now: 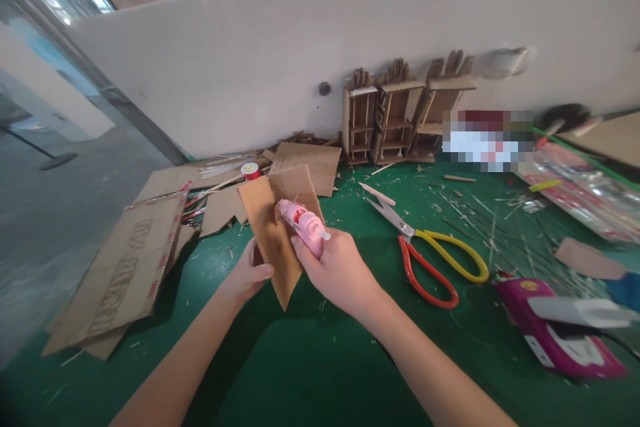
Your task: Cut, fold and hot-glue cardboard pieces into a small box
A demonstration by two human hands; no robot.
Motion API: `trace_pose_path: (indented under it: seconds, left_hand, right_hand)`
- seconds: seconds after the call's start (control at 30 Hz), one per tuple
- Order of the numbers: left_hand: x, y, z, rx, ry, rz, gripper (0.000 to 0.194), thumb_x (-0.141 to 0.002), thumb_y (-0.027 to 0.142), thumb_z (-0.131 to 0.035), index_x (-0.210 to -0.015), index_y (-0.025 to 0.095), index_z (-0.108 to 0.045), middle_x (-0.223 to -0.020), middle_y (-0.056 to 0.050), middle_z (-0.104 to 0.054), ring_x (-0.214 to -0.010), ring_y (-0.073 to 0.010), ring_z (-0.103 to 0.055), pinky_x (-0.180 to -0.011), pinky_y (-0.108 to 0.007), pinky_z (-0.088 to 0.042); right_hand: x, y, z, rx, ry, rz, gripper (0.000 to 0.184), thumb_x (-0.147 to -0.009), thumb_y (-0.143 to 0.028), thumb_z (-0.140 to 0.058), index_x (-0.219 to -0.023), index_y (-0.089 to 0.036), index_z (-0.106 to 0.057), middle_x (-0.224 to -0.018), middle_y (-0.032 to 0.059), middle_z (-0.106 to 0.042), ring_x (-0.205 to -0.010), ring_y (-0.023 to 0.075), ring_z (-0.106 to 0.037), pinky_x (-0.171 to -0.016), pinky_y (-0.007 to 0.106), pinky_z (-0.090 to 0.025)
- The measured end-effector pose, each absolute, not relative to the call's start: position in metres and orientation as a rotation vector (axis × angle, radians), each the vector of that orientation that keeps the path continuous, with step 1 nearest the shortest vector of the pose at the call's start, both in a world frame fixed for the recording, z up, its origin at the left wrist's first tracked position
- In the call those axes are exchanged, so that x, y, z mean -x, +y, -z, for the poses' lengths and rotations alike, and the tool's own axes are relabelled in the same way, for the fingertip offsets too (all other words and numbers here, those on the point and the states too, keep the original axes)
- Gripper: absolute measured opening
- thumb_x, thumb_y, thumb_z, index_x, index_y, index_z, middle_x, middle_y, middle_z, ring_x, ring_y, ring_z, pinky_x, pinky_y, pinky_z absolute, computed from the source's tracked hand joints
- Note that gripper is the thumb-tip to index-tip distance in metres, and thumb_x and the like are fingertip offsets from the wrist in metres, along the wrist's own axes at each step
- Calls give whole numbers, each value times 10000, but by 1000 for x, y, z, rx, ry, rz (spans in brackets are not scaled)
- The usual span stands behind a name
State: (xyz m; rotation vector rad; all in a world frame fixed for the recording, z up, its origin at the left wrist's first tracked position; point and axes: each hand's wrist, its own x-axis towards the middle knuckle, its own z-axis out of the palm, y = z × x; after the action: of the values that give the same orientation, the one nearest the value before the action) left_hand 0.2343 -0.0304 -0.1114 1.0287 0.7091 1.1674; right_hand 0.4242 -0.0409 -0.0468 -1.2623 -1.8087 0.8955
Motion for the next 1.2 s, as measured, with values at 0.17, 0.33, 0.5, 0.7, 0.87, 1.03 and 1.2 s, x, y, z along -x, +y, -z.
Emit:
trace_pose_path:
  seconds: [0.17,0.33,0.5,0.7,0.87,1.03,1.2]
  left_hand:
    - [-233,-29,112,-1033,713,-1176,796,-499,325,-880,-1227,198,-586,-1212,-118,-651,-1156,-327,-583,-971,-431,-461]
    - [-234,-29,110,-1038,695,-1162,801,-514,318,-875,-1249,212,-574,-1223,-104,-644,-1137,-307,-595,-963,-421,-470]
    - [-235,-29,109,-1040,673,-1163,795,-520,302,-874,-1250,215,-573,-1256,-108,-621,-1169,-305,-572,-984,-419,-455]
    - [-235,-29,107,-1014,700,-1158,813,-492,334,-883,-1234,193,-579,-1232,-124,-636,-1154,-335,-577,-981,-454,-453]
    - [-236,-30,103,-995,685,-1171,777,-506,316,-876,-1215,185,-586,-1228,-121,-634,-1155,-329,-577,-982,-446,-456]
    - [-236,-29,106,-980,712,-1183,749,-490,322,-882,-1175,193,-607,-1197,-107,-649,-1102,-310,-605,-943,-421,-482]
    - [-237,-28,105,-967,736,-1214,697,-490,340,-882,-1121,197,-620,-1132,-95,-671,-1058,-293,-623,-932,-418,-482]
  right_hand:
    - [-426,-46,52,1249,-1818,-910,277,-915,-370,-474,-712,-187,-521,-516,-27,-494,-458,110,-464,-456,235,-361]
    - [-428,-49,60,1224,-1799,-945,247,-930,-369,-468,-765,-194,-520,-505,-37,-482,-438,111,-460,-443,234,-356]
    - [-427,-50,63,1222,-1816,-916,269,-935,-372,-466,-739,-192,-510,-613,1,-556,-531,126,-515,-502,237,-396]
    - [-429,-50,63,1170,-1859,-941,256,-939,-356,-465,-754,-190,-525,-706,16,-579,-638,143,-534,-591,248,-423]
    - [-431,-54,66,1185,-1823,-945,225,-919,-358,-503,-785,-184,-550,-721,25,-604,-621,147,-535,-574,251,-421]
    - [-432,-56,71,1197,-1840,-976,247,-933,-356,-476,-765,-190,-545,-731,29,-607,-625,150,-537,-588,262,-426]
    - [-433,-57,73,1224,-1866,-966,255,-931,-352,-475,-756,-184,-553,-659,5,-582,-576,132,-510,-551,250,-404]
